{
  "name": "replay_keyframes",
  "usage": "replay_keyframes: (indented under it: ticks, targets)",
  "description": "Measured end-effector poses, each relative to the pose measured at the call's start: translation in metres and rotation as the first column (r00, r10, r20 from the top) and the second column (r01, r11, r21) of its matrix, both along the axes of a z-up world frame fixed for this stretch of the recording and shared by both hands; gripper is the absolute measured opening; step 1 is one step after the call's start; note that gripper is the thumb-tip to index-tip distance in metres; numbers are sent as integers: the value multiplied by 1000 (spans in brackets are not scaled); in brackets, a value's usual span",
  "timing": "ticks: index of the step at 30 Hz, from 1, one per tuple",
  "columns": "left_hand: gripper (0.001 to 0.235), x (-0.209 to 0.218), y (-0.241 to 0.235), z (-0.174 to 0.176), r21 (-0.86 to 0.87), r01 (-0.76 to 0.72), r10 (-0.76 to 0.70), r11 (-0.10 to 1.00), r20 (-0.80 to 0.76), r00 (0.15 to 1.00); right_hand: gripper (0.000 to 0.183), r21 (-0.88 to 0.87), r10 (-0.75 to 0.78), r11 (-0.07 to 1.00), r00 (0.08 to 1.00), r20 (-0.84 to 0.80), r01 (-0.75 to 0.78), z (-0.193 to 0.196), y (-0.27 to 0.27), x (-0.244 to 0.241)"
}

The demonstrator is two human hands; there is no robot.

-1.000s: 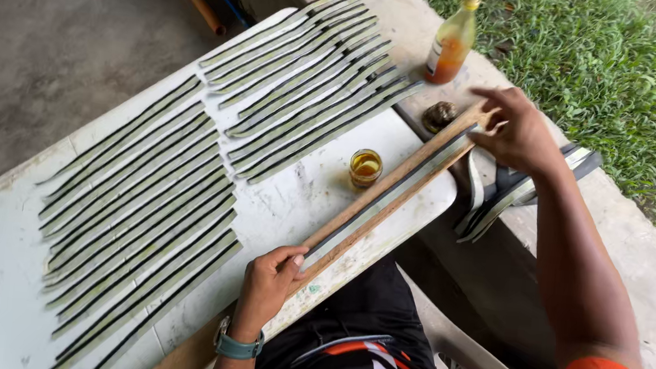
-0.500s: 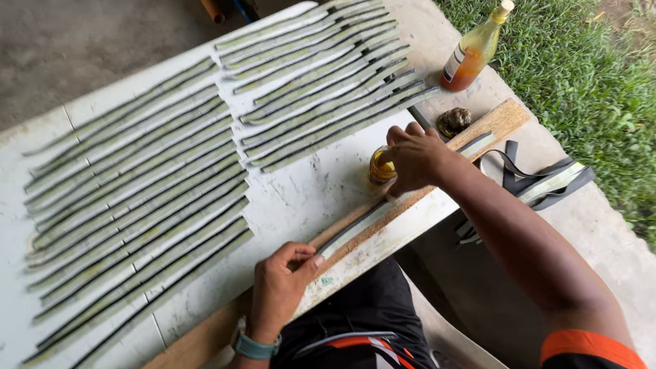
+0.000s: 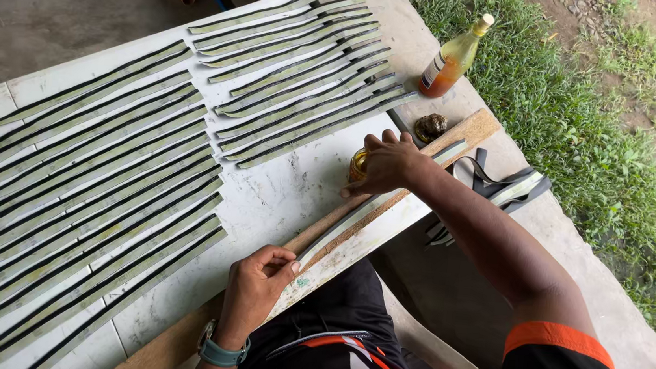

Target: The person repeatedly picks up long flexible strips, applies a yellowish substance from a small jar using a finger, and places the strips on a white surface. The process is repeated for multiple strips throughout the clip.

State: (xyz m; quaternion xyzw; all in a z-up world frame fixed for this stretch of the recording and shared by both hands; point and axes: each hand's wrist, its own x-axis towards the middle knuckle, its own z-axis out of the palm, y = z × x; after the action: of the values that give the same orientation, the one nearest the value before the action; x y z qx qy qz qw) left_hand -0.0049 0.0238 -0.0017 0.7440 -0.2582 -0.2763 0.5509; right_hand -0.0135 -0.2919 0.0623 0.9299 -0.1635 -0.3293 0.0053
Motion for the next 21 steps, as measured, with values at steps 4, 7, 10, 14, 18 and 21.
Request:
replay_keyframes:
  ticks: [4,7,10,14,18,21]
  targets:
    - [20,-1,-1,2,39,-22,23,999,-43,999,81,-1,33,999,999,-15,-33,21,-5,-7]
    - [21,-1,0,0,48,-8,9,999,-28,1000,68,64,55,996,988,142,-64,37,-12,-24]
    - [20,-1,1,0,4,-2,2,1000,-34,999,59,131,70,986,967,247,-105,46,-21,-46]
    - [21,2,1,3,60,17,-11,998,-88,996,52,470,39,803,819,572,-366,70,-50,-83]
    - [19,5,4,2,125,58,-45,990,-108,993,70,736,-369,485,653,662,-472,76,-84,-146]
    - [19,6,0,6,141,46,-32,989,-103,994,90,910,-675,170,628,387,-377,50,-102,-178]
